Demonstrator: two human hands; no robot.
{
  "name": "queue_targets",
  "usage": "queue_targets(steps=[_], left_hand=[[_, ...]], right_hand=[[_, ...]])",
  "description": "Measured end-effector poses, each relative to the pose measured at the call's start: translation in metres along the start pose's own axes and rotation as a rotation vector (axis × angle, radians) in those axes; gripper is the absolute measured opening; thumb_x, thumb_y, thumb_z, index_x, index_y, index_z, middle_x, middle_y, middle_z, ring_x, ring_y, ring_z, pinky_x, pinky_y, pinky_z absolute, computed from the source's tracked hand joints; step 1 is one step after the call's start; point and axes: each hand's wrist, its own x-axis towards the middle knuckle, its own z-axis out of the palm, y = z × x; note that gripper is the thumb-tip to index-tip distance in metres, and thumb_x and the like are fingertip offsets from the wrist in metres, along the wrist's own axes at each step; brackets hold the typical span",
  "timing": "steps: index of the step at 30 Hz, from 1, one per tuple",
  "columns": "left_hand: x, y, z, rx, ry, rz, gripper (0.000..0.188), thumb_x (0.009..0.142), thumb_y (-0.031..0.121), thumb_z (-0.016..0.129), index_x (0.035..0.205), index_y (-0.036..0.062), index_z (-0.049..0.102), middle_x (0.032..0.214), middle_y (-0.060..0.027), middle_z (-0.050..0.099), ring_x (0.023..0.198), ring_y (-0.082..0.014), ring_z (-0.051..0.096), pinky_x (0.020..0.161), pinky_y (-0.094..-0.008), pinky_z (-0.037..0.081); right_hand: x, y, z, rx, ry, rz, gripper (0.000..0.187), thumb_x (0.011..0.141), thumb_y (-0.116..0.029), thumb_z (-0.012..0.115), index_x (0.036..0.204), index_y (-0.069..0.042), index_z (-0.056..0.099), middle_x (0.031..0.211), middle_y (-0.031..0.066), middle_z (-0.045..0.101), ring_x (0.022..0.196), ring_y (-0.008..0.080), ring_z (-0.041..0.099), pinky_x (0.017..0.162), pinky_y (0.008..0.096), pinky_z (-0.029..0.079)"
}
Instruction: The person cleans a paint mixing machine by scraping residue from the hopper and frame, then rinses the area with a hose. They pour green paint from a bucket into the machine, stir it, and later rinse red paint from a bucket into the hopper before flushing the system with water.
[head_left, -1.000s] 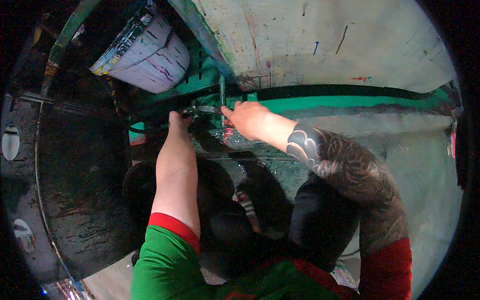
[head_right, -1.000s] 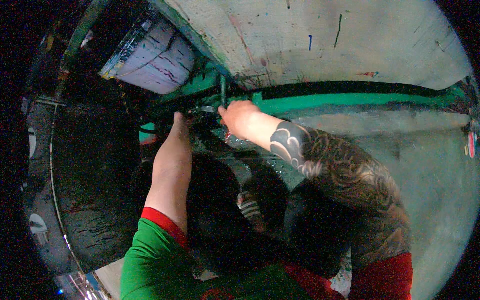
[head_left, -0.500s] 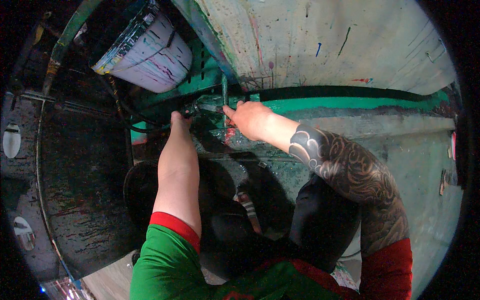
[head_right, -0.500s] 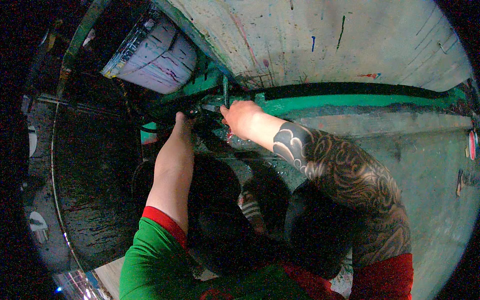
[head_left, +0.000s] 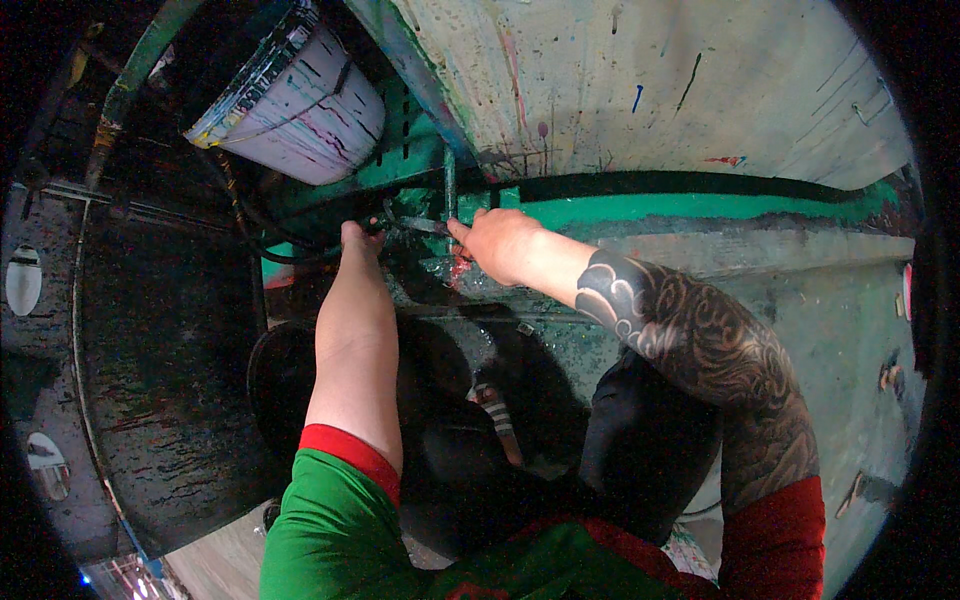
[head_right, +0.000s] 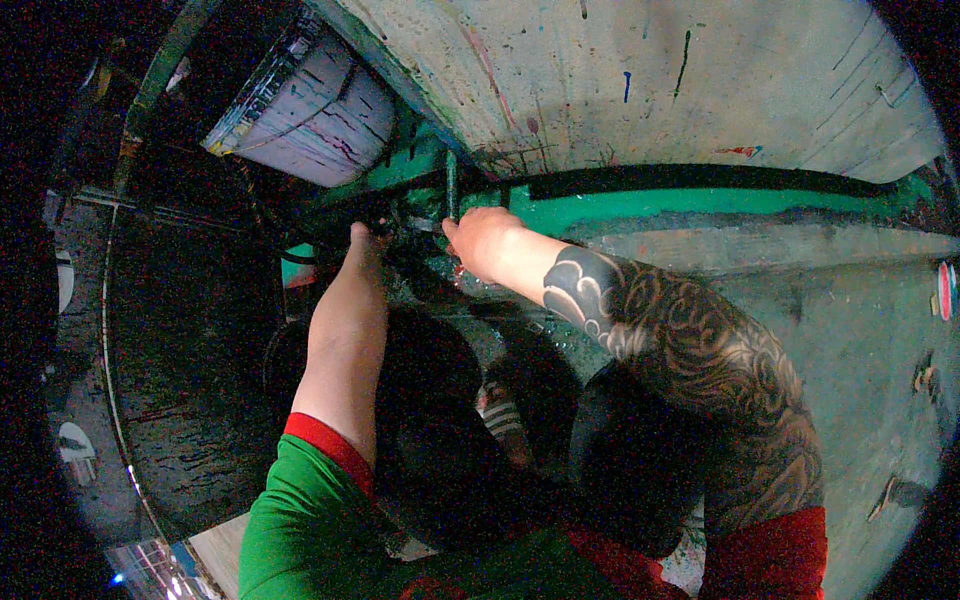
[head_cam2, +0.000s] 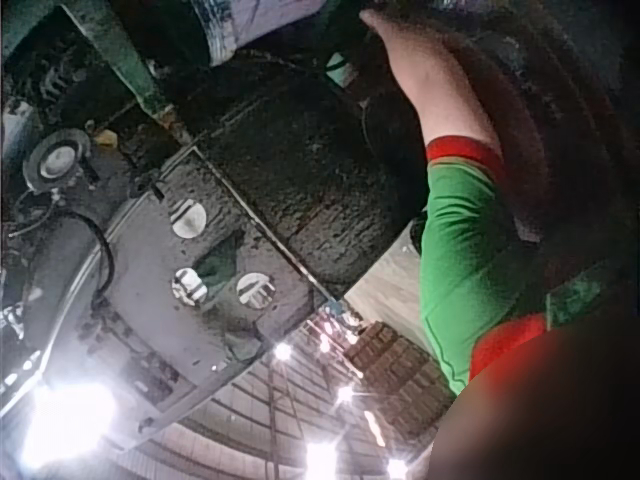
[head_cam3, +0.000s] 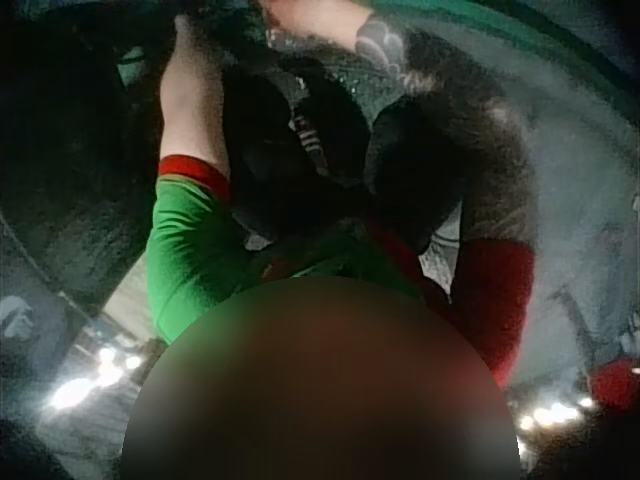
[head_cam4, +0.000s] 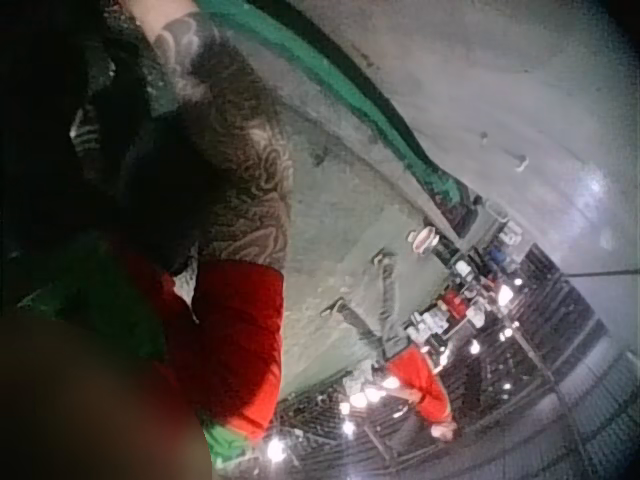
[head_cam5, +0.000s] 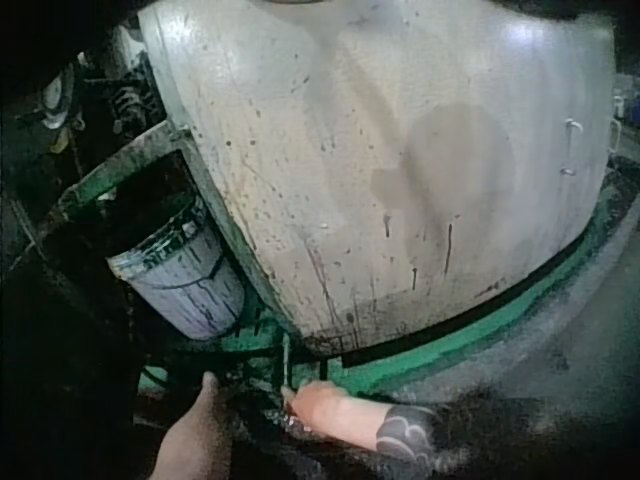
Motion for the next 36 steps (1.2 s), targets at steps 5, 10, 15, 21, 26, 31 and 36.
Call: queue_targets(steps=[5,10,15,21,26,31,36], left_hand=[[0.0008,0.0006,-0.0002,0.000,0.002,0.002,0.044,0.099,0.035,0.037,0.124,0.0047,0.057,0.117,-0.0138,0.061,0.094,-0.0287,0.058,0.099,-0.0598,0.044],[0.0013,0.0013,0.0001,0.000,0.001,0.003,0.043,0.099,0.034,0.037,0.124,0.0049,0.057,0.117,-0.0135,0.061,0.092,-0.0280,0.058,0.099,-0.0592,0.044],[0.0015,0.0017,0.0001,-0.004,-0.002,0.001,0.042,0.099,0.033,0.036,0.124,0.0052,0.057,0.117,-0.0132,0.061,0.090,-0.0274,0.059,0.099,-0.0587,0.044],[0.0022,0.0015,-0.0006,-0.008,0.002,0.002,0.041,0.099,0.031,0.036,0.123,0.0055,0.057,0.117,-0.0129,0.061,0.088,-0.0266,0.059,0.098,-0.0580,0.045],[0.0033,0.0011,-0.0007,-0.006,0.000,0.000,0.040,0.099,0.030,0.036,0.123,0.0058,0.057,0.116,-0.0126,0.061,0.086,-0.0260,0.059,0.098,-0.0574,0.045],[0.0042,0.0008,-0.0023,-0.013,0.005,-0.002,0.039,0.099,0.028,0.036,0.123,0.0061,0.057,0.116,-0.0123,0.061,0.085,-0.0253,0.059,0.097,-0.0569,0.046],[0.0052,0.0000,-0.0042,-0.019,0.009,-0.001,0.038,0.099,0.027,0.035,0.122,0.0063,0.057,0.116,-0.0120,0.061,0.083,-0.0247,0.060,0.097,-0.0563,0.046]], right_hand=[[-0.0010,-0.0009,-0.0024,0.005,-0.015,-0.002,0.088,0.080,-0.003,0.070,0.159,-0.013,0.032,0.130,0.0244,0.059,0.109,0.0383,0.066,0.089,0.0443,0.057],[-0.0013,-0.0014,-0.0012,0.009,0.001,-0.003,0.084,0.083,-0.004,0.068,0.159,-0.013,0.032,0.130,0.0247,0.058,0.110,0.0385,0.066,0.090,0.0444,0.057],[-0.0017,-0.0011,-0.0003,0.014,-0.011,0.001,0.077,0.088,-0.006,0.063,0.159,-0.012,0.032,0.128,0.0246,0.059,0.110,0.0389,0.066,0.090,0.0453,0.056],[-0.0024,-0.0014,-0.0009,0.027,0.008,0.004,0.074,0.089,-0.007,0.062,0.158,-0.013,0.034,0.127,0.0241,0.060,0.109,0.0387,0.066,0.089,0.0452,0.057],[-0.0018,-0.0013,0.0002,0.014,0.016,-0.003,0.071,0.091,-0.008,0.059,0.158,-0.013,0.035,0.126,0.0240,0.060,0.108,0.0385,0.067,0.089,0.0454,0.057],[-0.0008,-0.0019,0.0011,0.006,0.023,-0.002,0.071,0.090,-0.008,0.059,0.158,-0.013,0.035,0.126,0.0240,0.060,0.108,0.0387,0.066,0.089,0.0458,0.057],[-0.0005,-0.0019,0.0004,0.032,0.010,0.006,0.073,0.090,-0.007,0.060,0.158,-0.013,0.034,0.127,0.0242,0.059,0.109,0.0386,0.066,0.089,0.0456,0.057]])
